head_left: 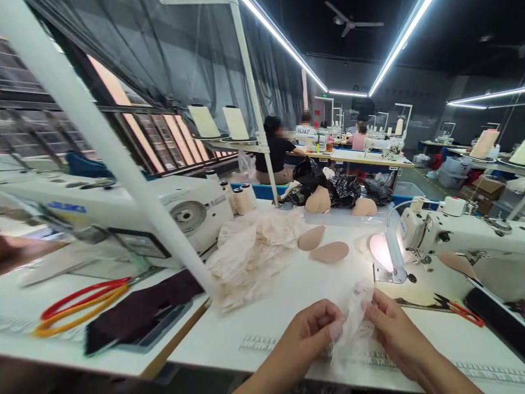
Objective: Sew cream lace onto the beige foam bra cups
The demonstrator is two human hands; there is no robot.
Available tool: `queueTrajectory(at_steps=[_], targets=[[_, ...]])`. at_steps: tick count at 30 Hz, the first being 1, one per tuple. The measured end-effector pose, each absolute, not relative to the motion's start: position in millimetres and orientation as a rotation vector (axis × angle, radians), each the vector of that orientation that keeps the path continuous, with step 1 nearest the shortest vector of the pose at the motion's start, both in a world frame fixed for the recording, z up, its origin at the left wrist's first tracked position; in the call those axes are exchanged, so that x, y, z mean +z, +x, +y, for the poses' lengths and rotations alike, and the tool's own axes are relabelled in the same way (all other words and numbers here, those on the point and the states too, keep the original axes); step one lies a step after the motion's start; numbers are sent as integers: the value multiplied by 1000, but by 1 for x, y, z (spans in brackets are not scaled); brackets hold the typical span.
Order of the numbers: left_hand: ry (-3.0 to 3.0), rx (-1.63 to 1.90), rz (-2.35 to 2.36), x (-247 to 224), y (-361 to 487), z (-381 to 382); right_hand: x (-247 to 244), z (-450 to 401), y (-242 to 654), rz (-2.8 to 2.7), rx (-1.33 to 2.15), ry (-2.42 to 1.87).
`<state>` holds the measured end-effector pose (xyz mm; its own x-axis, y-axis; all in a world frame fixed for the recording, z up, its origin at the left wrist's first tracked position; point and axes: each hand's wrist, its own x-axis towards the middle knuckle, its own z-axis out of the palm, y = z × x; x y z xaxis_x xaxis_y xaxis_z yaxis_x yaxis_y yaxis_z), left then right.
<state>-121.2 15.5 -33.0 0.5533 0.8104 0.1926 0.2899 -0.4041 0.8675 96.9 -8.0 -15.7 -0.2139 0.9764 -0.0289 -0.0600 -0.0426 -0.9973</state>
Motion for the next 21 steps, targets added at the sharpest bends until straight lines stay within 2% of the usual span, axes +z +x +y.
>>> queueTrajectory(at_steps=[3,8,11,15,21], targets=[[1453,769,796,-27,-106,21,-14,-9,95,-1380,1198,-1182],[1293,836,840,0,-78,30,-15,-15,106,-1693,868,-1320],[1070,904,871,9,-68,33,-22,-14,117,-1573,878,-1371],[777,940,677,4,-65,34,-32,-7,127,-1380,926,-1348],[782,944,638,-11,-59,30,-53,-2,130,-1351,989,-1271]])
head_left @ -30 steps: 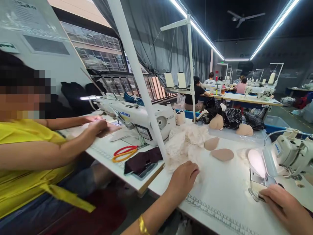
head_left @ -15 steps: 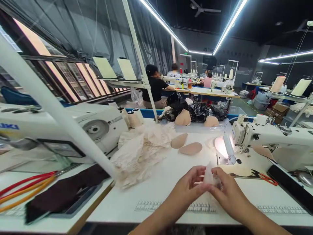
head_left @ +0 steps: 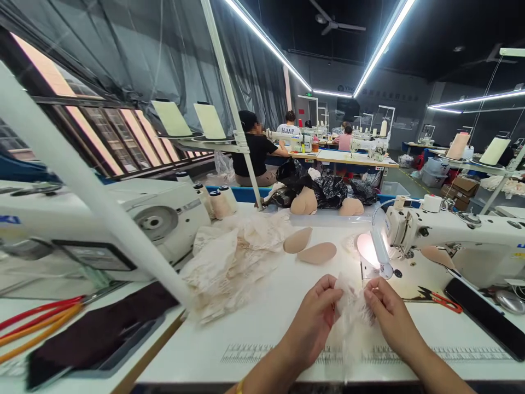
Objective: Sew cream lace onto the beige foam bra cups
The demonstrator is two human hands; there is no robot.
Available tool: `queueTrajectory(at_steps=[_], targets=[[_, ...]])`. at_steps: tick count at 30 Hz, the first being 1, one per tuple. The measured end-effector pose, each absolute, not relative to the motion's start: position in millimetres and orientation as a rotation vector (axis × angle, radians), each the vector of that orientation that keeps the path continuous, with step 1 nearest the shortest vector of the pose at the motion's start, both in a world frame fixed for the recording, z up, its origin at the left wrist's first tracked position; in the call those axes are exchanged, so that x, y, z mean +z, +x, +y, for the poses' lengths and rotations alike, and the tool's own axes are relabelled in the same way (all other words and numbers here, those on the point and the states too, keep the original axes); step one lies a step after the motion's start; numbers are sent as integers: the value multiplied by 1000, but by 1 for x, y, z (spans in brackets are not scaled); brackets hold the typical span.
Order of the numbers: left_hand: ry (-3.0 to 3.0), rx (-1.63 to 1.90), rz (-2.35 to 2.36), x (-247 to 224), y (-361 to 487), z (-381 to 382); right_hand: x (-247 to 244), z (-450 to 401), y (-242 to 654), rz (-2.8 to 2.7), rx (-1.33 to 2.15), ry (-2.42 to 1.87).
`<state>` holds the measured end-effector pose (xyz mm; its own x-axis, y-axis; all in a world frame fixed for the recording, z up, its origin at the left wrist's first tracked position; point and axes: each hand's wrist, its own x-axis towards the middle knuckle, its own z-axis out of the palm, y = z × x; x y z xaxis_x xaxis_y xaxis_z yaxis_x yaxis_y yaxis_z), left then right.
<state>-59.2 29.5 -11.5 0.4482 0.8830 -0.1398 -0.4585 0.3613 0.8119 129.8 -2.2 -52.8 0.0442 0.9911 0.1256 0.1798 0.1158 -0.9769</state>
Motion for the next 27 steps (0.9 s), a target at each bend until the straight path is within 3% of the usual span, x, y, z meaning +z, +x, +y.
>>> queueTrajectory(at_steps=[5,9,11,17,27], targets=[[1319,715,950,-7,-80,49,-57,5,133,-1123,1010,-1214],[2170,789,1335,-4,-97,96,-56,13,130,-1025,1179,-1259],[2316,799,1402,-2,-95,121,-53,15,126,-1033,1168,-1265],[2260,809,1380,17,-72,158,-43,14,122,-1092,1105,-1248],[1917,896,1457,20,-113,119,-52,18,128,-1050,1206,-1239]])
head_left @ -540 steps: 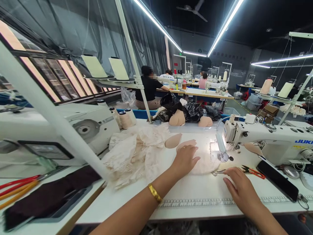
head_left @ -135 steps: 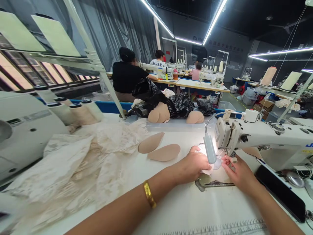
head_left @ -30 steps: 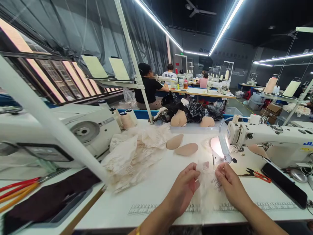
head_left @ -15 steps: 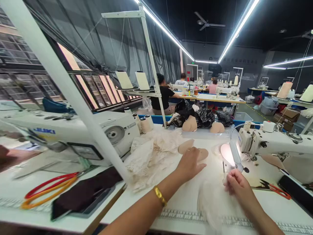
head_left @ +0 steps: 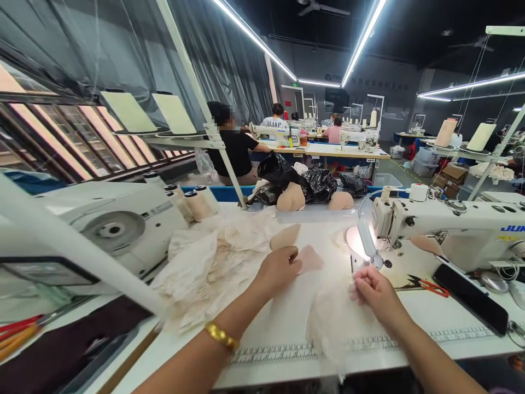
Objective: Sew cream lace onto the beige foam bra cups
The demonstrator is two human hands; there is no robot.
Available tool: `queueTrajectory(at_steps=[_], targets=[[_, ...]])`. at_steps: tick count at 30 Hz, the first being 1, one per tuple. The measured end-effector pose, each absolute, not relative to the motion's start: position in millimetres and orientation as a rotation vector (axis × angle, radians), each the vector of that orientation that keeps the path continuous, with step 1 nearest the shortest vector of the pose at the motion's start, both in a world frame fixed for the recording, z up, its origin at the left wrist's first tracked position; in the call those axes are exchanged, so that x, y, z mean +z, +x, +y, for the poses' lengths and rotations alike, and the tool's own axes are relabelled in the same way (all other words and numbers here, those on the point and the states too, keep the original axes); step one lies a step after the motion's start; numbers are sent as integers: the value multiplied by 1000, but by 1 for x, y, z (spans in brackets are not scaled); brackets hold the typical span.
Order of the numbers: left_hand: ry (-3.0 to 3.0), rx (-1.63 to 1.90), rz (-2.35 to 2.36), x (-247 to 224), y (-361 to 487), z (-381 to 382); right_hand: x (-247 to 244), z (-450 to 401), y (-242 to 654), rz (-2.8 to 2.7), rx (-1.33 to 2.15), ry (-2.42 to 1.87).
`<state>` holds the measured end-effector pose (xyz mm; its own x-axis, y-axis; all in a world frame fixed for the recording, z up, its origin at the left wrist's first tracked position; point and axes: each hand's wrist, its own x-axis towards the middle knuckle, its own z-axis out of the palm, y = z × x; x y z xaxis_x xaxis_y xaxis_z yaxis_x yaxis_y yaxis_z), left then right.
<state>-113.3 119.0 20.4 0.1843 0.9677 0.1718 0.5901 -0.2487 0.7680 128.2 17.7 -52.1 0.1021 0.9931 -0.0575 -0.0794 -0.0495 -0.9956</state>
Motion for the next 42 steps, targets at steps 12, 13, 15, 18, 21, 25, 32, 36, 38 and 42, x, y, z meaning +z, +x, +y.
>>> queueTrajectory(at_steps=[12,13,15,18,21,25,32,36,38,42], targets=[[1434,876,1173,-2,-80,37,-41,9,129,-1038,1224,-1170],[1510,834,1213,0,-79,36,-39,8,128,-1084,1191,-1193],[1713,752,1312,8,-81,39,-35,5,127,-1169,1129,-1229],[2030,760,1384,27,-85,52,-28,2,128,-1268,1092,-1244],[2136,741,1245,45,-82,66,-20,0,130,-1335,1093,-1229],[2136,597,1082,53,-74,73,-16,2,134,-1300,1098,-1218],[1946,647,1102,30,-92,98,-41,18,146,-1171,1080,-1301],[2032,785,1259,18,-101,133,-60,23,154,-1161,1105,-1317],[2068,817,1355,17,-106,151,-66,22,157,-1168,1097,-1334],[2145,809,1600,20,-124,183,-72,19,159,-1248,1082,-1350]])
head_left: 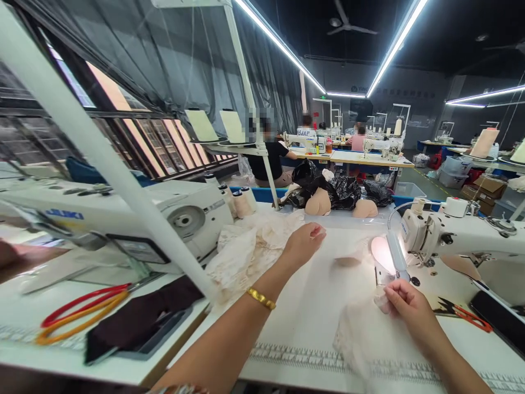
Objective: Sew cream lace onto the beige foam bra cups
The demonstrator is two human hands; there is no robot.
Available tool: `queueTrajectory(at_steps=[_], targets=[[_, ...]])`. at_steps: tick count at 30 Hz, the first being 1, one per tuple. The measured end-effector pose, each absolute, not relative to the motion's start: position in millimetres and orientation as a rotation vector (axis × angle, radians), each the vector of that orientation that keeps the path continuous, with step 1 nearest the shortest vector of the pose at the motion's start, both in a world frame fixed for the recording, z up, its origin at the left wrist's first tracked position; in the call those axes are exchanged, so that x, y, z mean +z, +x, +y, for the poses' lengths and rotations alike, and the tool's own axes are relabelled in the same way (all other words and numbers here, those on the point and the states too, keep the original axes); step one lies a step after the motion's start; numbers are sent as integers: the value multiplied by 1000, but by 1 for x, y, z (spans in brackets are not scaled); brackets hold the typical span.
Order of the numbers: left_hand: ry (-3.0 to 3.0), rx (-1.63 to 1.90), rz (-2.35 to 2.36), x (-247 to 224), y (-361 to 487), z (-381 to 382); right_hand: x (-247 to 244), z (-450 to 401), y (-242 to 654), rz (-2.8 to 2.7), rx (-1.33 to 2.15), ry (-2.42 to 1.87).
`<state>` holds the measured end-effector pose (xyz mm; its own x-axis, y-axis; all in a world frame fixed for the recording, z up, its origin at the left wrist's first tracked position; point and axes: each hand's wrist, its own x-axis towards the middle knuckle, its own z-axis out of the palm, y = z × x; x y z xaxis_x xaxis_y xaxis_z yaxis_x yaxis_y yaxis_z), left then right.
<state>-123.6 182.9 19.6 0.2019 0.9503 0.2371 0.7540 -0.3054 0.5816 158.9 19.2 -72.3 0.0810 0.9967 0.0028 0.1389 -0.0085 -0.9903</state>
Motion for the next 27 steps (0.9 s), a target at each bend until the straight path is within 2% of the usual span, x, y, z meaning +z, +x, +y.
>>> queueTrajectory(at_steps=[8,16,20,23,27], targets=[[2318,514,1780,-2,-132,196,-67,19,146,-1238,1056,-1340],[2261,766,1766,35,-128,177,-40,18,138,-1232,1104,-1273],[2055,846,1460,23,-114,136,-37,19,139,-1145,1156,-1241],[1916,708,1184,8,-95,99,-41,18,142,-1092,1214,-1235],[2031,532,1165,12,-72,74,-43,12,140,-1204,1149,-1259]])
